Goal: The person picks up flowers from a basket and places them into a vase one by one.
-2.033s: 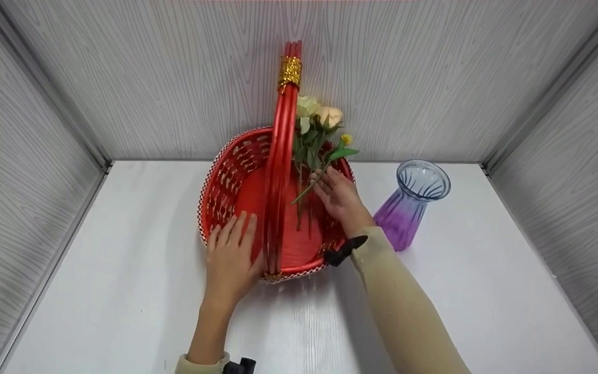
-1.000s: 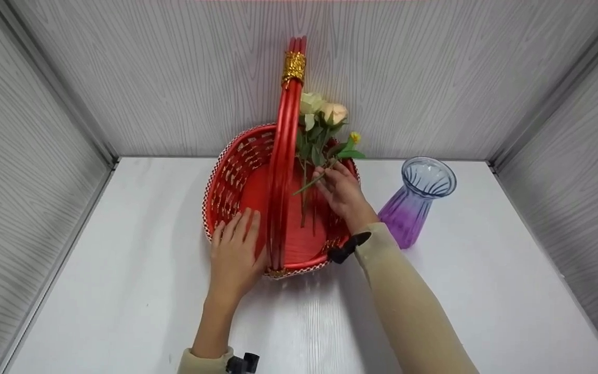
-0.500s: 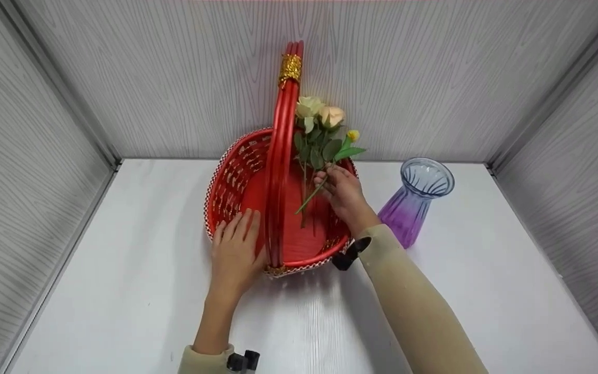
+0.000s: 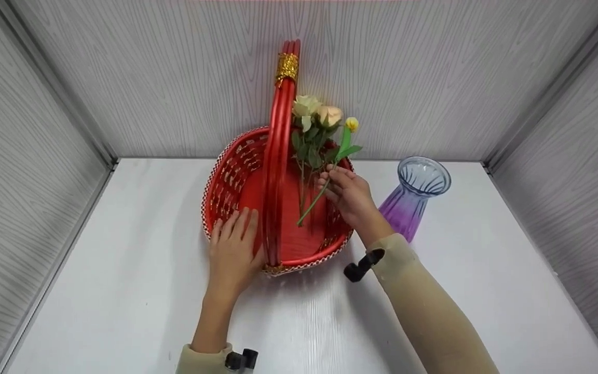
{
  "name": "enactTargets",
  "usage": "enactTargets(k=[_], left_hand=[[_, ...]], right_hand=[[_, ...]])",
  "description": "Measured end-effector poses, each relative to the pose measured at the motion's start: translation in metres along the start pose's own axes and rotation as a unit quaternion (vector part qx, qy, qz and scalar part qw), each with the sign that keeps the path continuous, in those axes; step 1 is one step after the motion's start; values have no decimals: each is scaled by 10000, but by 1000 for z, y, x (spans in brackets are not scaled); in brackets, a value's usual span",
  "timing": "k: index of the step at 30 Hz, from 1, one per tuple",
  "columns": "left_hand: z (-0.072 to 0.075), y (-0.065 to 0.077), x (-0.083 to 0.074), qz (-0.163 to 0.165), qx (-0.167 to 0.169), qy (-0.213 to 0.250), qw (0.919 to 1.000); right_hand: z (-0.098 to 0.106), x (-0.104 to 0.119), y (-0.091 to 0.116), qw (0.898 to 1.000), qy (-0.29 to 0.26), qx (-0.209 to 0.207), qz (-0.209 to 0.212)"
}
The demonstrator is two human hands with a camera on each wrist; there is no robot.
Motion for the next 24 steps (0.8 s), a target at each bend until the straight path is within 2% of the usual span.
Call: enactTargets(k=[8,15,24], left_hand=[[-2,0,2,-16,9,-51,10000],[-4,-1,1,-37,57,-21,10000],[-3,0,1,-161,-94,-44,9998]], right_hand=[[4,7,15,9997,224,-8,-20],[5,23,28,9991,396,-144,93],[4,33,43,9968,753,-83,237]])
Point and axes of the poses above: each hand's wrist, its own y-axis away from the middle knuckle, its own z-axis out of the back of the hand, x = y × z, the point moved 5 cm from there along -y, towards the middle knuckle, and after that the axes turned 3 degrees about -x, right-handed, at the moved point
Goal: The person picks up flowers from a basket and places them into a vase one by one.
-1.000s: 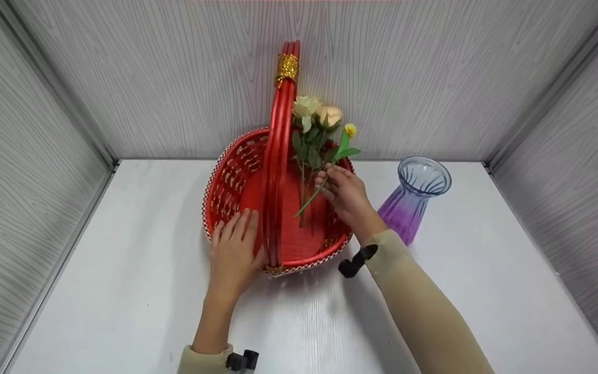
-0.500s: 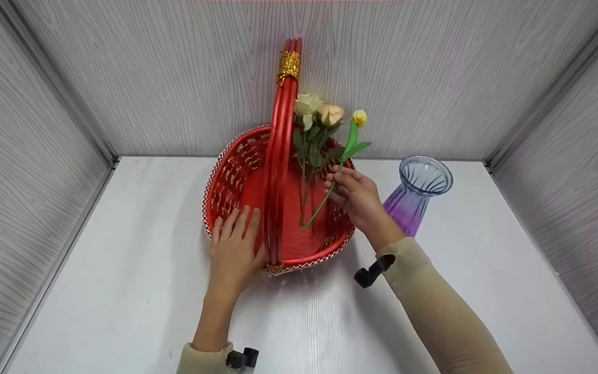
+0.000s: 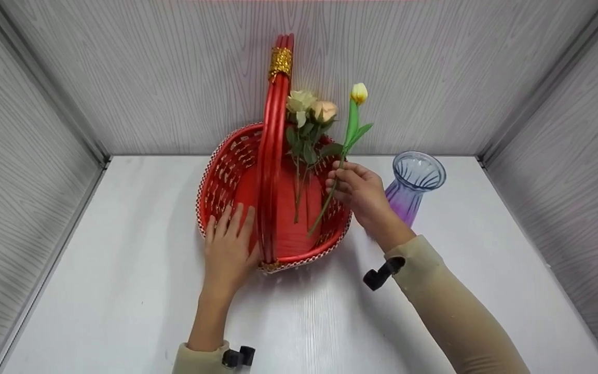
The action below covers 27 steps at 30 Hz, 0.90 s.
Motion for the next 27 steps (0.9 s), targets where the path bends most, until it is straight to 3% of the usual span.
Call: enactTargets(k=[7,27], left_hand=[[0,0,-1,-7,31,39,10000],[-1,-2,1,171,219,172,9995]], right_hand=[[10,12,13,9986,384,211,311],[43,62,43,9941,563,463,807]])
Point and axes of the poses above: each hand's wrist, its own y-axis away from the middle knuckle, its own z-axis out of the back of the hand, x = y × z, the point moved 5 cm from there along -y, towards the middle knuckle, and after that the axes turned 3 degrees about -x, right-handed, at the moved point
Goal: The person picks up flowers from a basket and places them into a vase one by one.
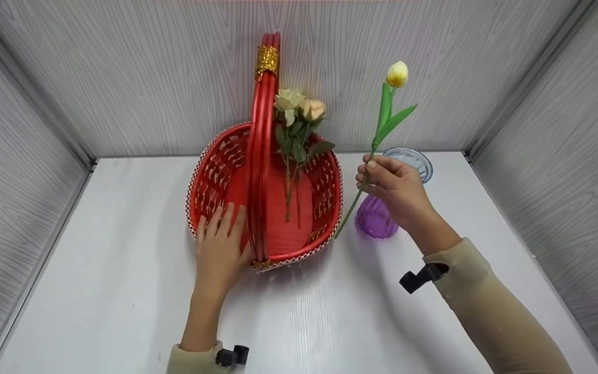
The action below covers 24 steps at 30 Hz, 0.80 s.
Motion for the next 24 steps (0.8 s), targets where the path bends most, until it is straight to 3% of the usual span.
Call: enactTargets(k=[6,16,24], left_hand=[[0,0,0,-11,-25,2,10000],[-2,0,1,-49,-65,-21,10000],[1,0,-1,-27,-119,36,9999]], right_hand=[[18,12,3,9998,-12,-184,58],[46,41,7,9965,-698,-208,408],[67,59,5,9899,-988,-659,772]])
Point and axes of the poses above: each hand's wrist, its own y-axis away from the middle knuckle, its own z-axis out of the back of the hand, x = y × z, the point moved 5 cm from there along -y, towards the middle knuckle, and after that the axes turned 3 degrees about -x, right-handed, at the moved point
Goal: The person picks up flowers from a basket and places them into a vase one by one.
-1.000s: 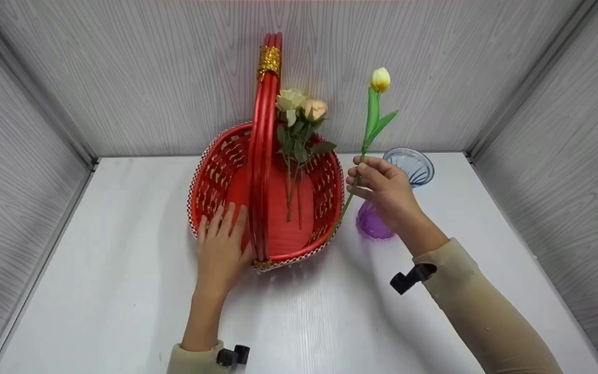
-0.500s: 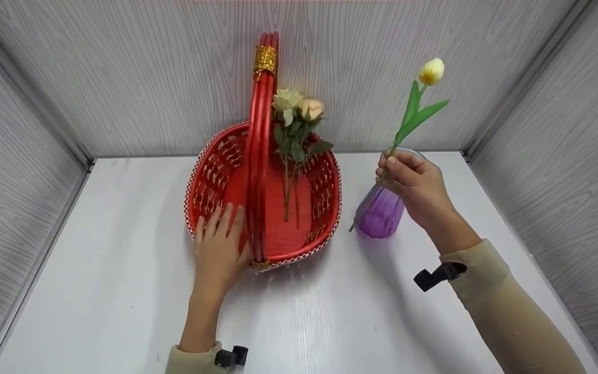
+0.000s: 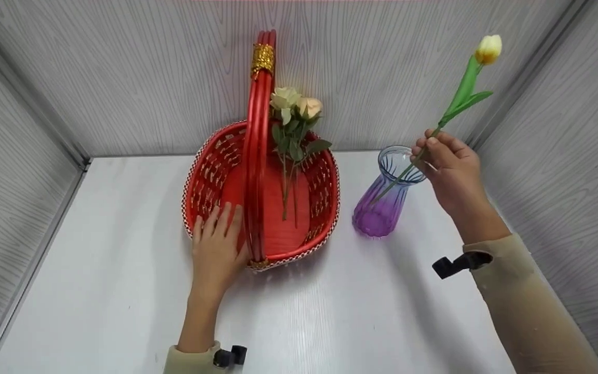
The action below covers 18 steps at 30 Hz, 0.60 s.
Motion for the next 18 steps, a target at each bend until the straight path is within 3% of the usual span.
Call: enactTargets(k=[8,18], left_hand=[[-1,2,2,0,-23,7,10000],[-2,1,2,-47,-60,4,10000]], right_hand=[[15,6,-10,9971,-659,-373,69],[31,18,-14,9839,-1524,-926,97]])
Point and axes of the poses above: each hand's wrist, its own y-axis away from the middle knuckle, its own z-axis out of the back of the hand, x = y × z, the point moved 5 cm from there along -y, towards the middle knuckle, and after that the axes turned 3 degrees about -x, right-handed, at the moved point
